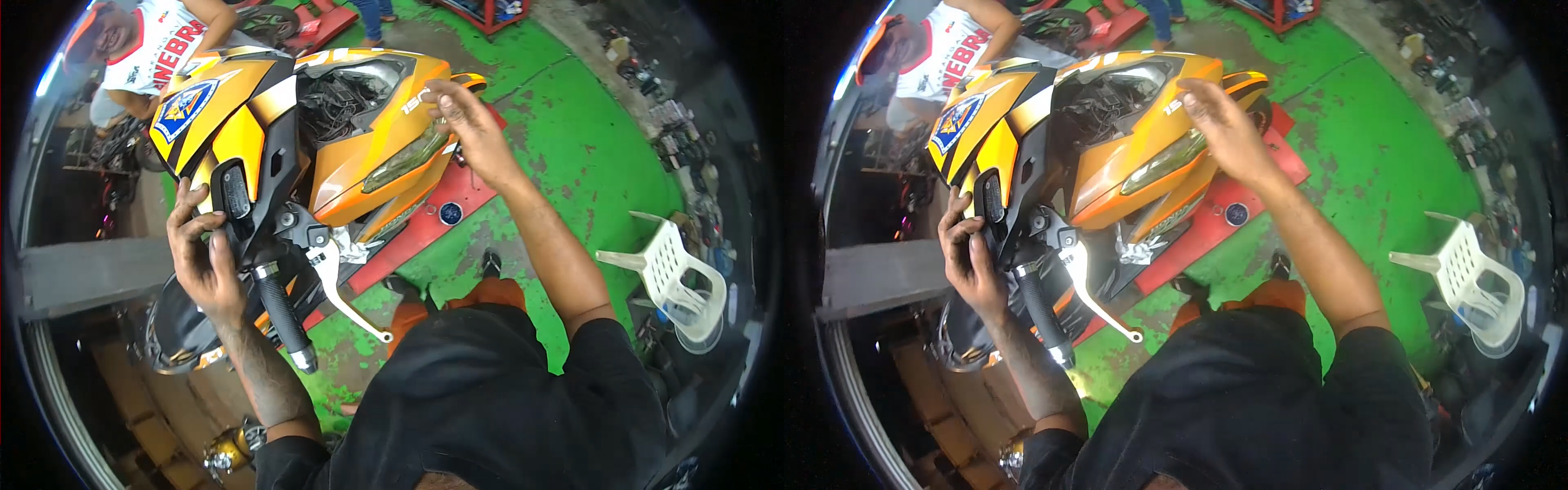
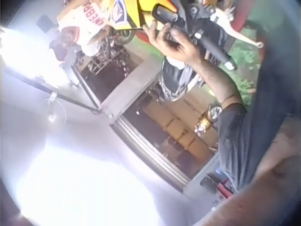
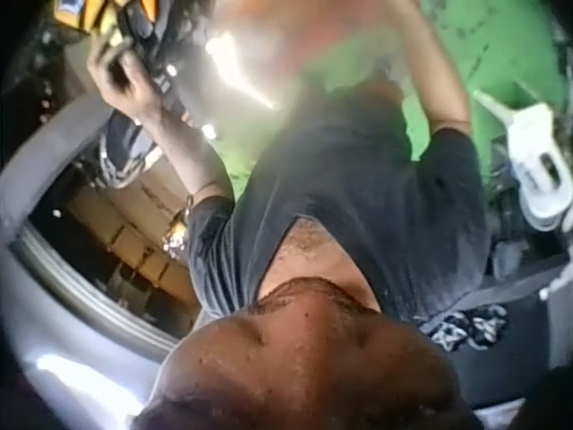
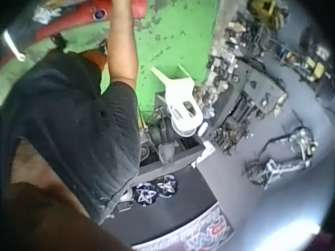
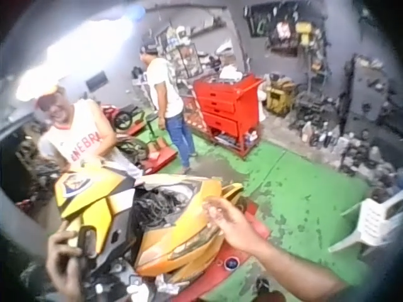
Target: Assemble the instrument cluster and front fairing onto a motorcycle.
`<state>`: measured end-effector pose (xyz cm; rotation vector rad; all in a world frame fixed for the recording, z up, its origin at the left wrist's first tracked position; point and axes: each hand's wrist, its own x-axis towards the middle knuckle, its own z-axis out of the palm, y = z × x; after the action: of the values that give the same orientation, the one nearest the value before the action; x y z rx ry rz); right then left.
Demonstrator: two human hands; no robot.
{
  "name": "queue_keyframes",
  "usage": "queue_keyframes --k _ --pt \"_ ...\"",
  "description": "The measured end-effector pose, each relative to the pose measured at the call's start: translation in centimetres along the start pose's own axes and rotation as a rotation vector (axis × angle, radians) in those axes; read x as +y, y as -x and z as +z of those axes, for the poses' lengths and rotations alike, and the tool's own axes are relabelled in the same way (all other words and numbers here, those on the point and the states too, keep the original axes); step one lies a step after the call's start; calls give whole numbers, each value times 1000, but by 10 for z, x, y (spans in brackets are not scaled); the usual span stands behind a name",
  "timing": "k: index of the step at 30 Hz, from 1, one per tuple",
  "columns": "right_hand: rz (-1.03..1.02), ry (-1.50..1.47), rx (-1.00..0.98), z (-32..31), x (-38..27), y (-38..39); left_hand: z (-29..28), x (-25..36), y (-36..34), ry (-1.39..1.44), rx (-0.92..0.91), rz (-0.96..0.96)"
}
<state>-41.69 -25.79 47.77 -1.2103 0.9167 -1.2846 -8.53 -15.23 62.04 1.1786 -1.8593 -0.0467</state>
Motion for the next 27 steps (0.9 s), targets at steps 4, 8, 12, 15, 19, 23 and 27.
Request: queue_keyframes --k 4,8,12,15,19,23,27 --pt "-236 105 -131 -12 4 -35 17 -3 2 -111 56 -7" --pt "-514 135 -291 46 15 -46 18 1 7 -179 35 54" --pt "-510 183 -310 120 30 -11 27 4 5 -210 75 33" --pt "-541 544 -474 138 22 6 22 2 8 -204 100 17" --pt "-591 572 -604 124 29 -12 24 -2 8 -220 99 2" --pt "-436 218 -372 83 45 -49 15 5 6 -254 64 0" --pt "-539 245 -234 60 68 -137 -4 22 5 -605 90 -394"
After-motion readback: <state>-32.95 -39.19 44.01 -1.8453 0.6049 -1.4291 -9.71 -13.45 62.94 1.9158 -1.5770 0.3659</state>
